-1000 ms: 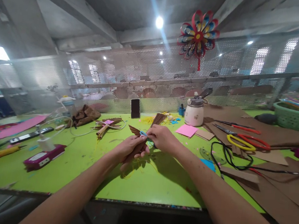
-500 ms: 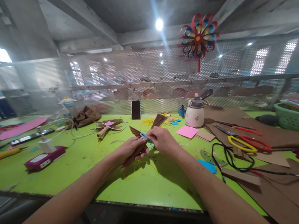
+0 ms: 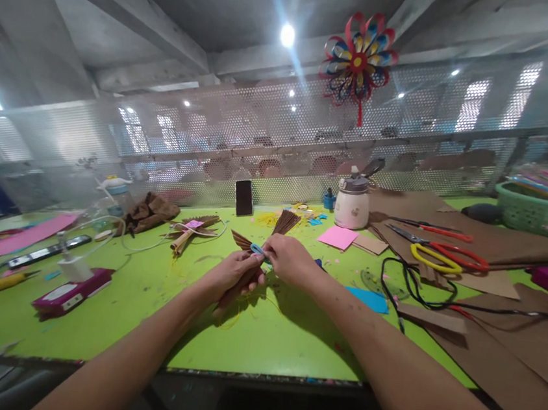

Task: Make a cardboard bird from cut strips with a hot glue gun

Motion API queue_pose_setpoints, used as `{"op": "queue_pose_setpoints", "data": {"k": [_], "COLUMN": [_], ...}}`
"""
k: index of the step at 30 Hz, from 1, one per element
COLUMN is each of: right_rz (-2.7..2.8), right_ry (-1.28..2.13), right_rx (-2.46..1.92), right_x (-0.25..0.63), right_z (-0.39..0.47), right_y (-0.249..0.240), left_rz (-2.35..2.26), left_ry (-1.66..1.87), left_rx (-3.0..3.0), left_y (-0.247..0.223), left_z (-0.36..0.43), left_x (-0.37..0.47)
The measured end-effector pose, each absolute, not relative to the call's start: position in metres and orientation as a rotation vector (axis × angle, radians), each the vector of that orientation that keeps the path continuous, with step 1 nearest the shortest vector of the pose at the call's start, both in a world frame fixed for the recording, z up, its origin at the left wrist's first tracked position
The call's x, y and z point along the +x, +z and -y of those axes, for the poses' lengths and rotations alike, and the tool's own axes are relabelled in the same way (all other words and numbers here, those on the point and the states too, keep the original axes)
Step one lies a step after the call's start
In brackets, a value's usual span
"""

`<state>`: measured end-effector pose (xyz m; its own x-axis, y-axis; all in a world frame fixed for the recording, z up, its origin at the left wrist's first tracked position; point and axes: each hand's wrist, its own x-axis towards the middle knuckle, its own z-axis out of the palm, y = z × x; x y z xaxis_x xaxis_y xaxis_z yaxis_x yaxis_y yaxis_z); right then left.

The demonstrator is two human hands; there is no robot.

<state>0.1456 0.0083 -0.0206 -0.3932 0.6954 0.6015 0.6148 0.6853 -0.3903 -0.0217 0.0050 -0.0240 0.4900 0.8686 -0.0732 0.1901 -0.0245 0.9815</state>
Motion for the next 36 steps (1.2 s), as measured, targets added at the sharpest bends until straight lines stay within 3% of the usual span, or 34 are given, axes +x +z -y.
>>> {"op": "queue_pose_setpoints", "data": {"k": [20,36], "right_rz": [1.779,1.928], "right_ry": [0.01,0.046], "right_rx": [-1.006,-1.011], "right_x": [0.157,0.153], "right_z": [-0.011,-0.009], "right_y": [-0.01,-0.015], "left_rz": [-0.912,-0.901], "left_ry": [0.678,0.698], "left_rx": [1.481,1.406], "left_y": [-0.013,-0.022], "left_z": [0.001,-0.005], "left_x": [-0.024,-0.025]}}
